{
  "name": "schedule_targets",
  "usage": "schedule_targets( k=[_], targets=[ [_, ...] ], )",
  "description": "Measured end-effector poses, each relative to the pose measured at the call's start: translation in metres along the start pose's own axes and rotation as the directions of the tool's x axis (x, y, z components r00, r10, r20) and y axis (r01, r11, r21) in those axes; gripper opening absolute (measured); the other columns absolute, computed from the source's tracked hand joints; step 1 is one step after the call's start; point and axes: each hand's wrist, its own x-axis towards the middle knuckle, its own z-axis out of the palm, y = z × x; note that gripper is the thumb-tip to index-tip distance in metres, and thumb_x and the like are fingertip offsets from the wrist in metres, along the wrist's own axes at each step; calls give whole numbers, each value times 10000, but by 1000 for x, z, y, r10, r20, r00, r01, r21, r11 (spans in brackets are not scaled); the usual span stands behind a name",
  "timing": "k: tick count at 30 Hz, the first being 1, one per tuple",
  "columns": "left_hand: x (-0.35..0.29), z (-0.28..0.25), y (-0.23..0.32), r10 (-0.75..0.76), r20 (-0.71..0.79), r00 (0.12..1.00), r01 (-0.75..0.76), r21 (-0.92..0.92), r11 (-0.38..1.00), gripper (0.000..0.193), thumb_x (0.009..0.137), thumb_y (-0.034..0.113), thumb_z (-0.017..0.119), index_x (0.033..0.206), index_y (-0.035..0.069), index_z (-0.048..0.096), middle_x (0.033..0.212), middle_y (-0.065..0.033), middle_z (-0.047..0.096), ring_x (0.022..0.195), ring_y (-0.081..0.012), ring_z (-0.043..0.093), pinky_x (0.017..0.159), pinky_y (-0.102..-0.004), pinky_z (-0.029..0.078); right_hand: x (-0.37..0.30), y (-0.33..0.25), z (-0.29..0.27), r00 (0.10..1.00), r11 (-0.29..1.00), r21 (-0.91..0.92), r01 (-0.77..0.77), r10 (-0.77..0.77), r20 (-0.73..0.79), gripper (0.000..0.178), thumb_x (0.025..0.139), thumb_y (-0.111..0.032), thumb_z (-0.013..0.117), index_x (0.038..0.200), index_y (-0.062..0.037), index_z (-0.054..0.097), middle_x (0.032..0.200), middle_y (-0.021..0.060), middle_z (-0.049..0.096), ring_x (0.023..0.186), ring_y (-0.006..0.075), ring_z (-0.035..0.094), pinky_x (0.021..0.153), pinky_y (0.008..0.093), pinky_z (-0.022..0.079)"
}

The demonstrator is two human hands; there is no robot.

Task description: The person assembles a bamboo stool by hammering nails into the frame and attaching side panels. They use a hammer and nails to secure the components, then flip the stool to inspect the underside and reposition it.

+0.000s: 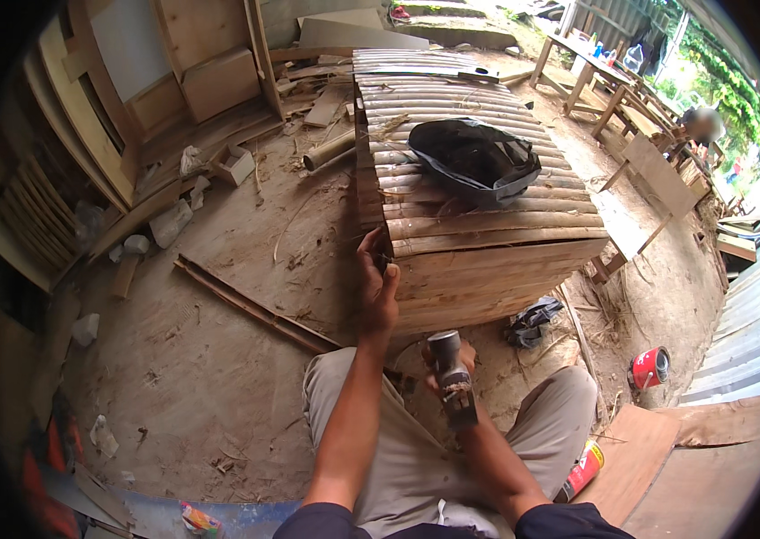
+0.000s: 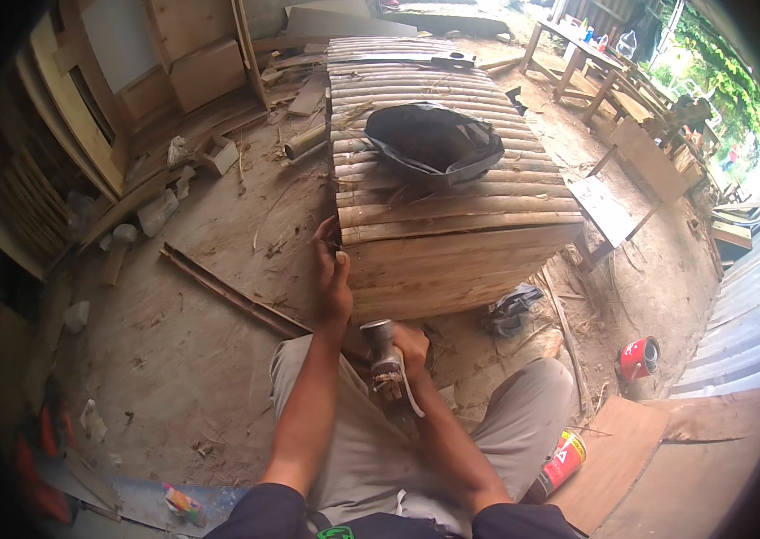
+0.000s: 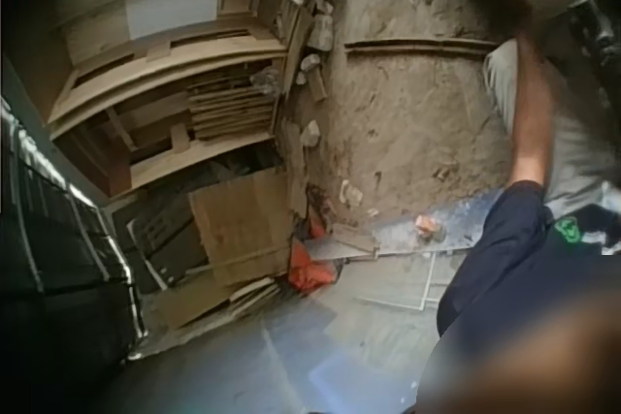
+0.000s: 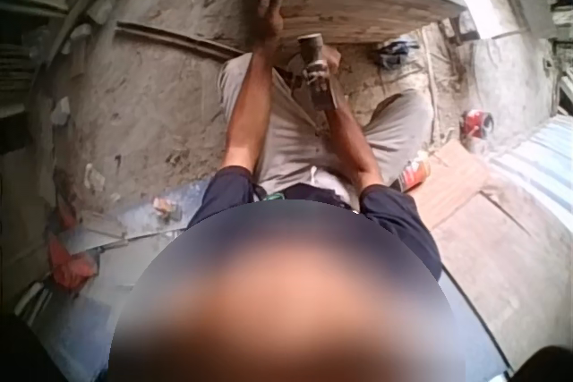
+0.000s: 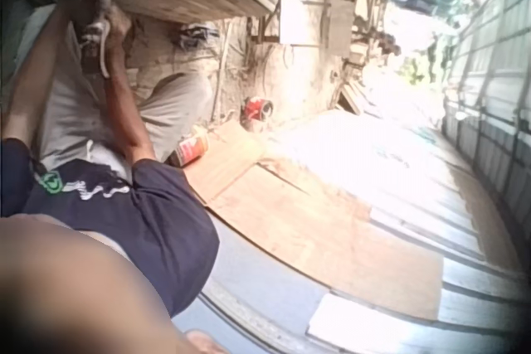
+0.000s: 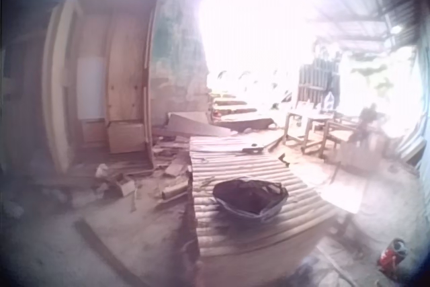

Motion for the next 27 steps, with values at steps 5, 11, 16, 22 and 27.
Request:
schedule_targets(
  k=[5,11,16,22,27],
  targets=[
    [2,-2,-2,10,-57,998,-13,-60,998,832,921,529,662,1494,47,300,1419,-130,436,1329,-231,406,1139,-379,265,-13,4,4,930,919,-141,-368,365,-45,389,998,-394,558,793,-65,576,591,9,479,497,163,483,463,325,382],
    [6,-6,-5,-13,-20,1000,10,-140,990,790,909,438,706,1495,71,322,1389,-116,474,1305,-224,435,1127,-370,285,-15,4,2,995,992,-72,-101,101,-9,294,924,-296,626,754,-63,569,592,62,515,494,235,523,482,341,420],
    [3,-5,-7,-31,-37,999,25,-154,988,786,905,434,710,1494,76,330,1378,-112,493,1298,-220,451,1117,-358,299,-7,0,9,880,879,62,-472,474,-28,347,801,-336,782,742,-59,582,634,39,541,536,189,557,501,319,427],
    [4,-9,-12,-28,-39,999,23,-137,990,782,897,432,717,1489,83,343,1377,-91,502,1303,-222,455,1105,-356,316,-7,-29,2,984,978,124,-170,175,-25,251,688,-212,790,736,-52,603,627,70,519,522,231,556,489,342,430],
    [4,-4,-10,-11,-70,997,-1,-179,984,780,896,415,718,1494,85,342,1409,-76,469,1330,-212,423,1121,-360,282,9,-13,4,968,951,-200,-234,248,48,223,798,-240,706,829,-29,639,621,120,556,533,308,599,519,381,470]
  ],
)
